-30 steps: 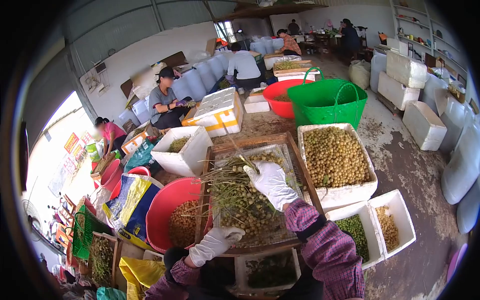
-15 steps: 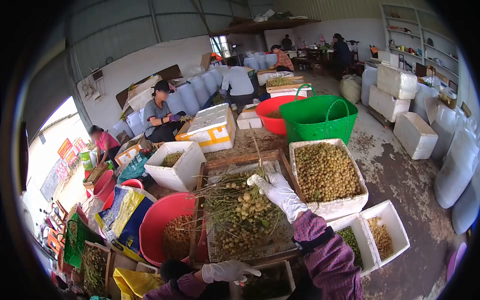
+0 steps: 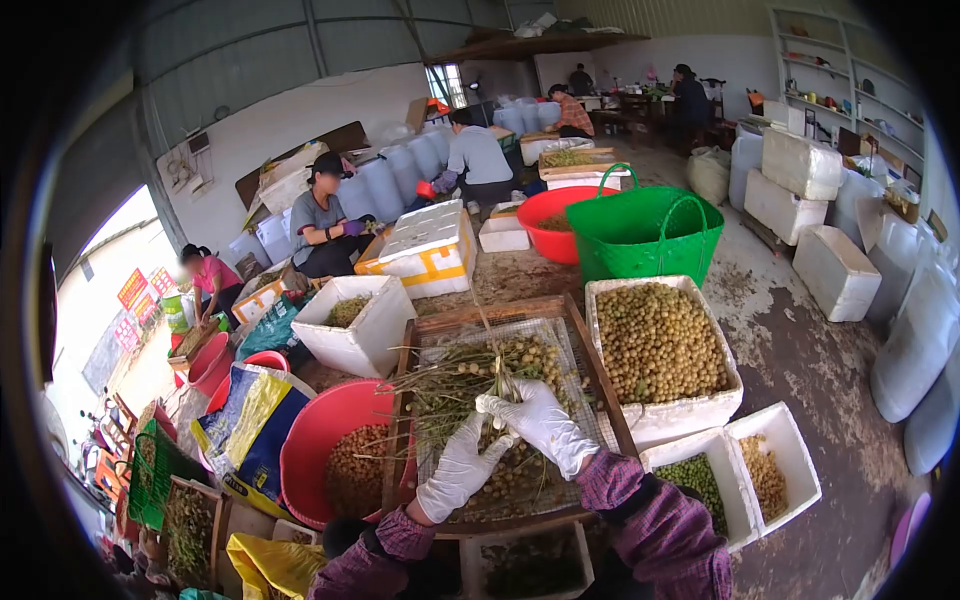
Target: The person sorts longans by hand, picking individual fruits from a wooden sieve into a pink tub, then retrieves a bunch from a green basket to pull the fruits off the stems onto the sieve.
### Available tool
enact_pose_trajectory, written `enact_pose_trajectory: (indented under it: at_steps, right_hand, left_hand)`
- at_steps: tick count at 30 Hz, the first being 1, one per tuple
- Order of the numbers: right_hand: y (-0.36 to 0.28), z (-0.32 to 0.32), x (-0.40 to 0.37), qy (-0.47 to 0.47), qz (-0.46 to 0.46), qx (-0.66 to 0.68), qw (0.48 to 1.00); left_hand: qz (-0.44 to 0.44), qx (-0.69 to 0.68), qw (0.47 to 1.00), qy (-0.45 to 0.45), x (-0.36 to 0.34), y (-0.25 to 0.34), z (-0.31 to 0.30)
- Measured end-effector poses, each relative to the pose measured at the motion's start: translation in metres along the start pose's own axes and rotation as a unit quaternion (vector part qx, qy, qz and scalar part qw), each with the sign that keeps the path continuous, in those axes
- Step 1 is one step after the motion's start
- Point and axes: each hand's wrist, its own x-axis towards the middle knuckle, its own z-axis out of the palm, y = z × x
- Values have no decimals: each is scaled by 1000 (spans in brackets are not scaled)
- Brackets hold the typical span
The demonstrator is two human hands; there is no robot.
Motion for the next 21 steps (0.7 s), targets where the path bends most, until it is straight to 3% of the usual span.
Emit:
enact_pose_trajectory:
  at_steps: [1, 4, 8, 9, 12, 15, 17, 18, 20, 21]
  right_hand:
    - [-13, -1, -4, 3, 43, -42, 998]
    - [-14, -8, -1, 49, 85, -61, 993]
    - [17, -10, 8, 112, 73, 92, 987]
    - [17, -11, 9, 120, 69, 76, 987]
    - [13, -13, 9, 137, 39, -25, 990]
    - [14, -22, 9, 111, -43, -90, 989]
    - [34, -33, 20, 106, -110, -197, 969]
    - [38, -34, 22, 105, -118, -187, 970]
    - [41, -38, 26, 104, -139, -168, 970]
    - [38, -41, 25, 125, -96, -139, 978]
  left_hand:
    - [27, 33, 999, 27, -8, -24, 19]
    - [8, 0, 1000, -11, -7, -30, 18]
    - [-57, 41, 995, -72, -3, -29, 16]
    - [-61, 56, 996, -44, -2, -25, 14]
    - [-111, 75, 987, -87, 2, -16, 1]
    - [-286, -120, 940, -143, 1, -6, -9]
    - [-306, -130, 931, -148, 4, -8, -12]
    - [-317, -137, 926, -150, 3, -8, -12]
    - [-347, -280, 882, -153, 2, -13, -19]
    - [-358, -349, 852, -154, 1, -16, -22]
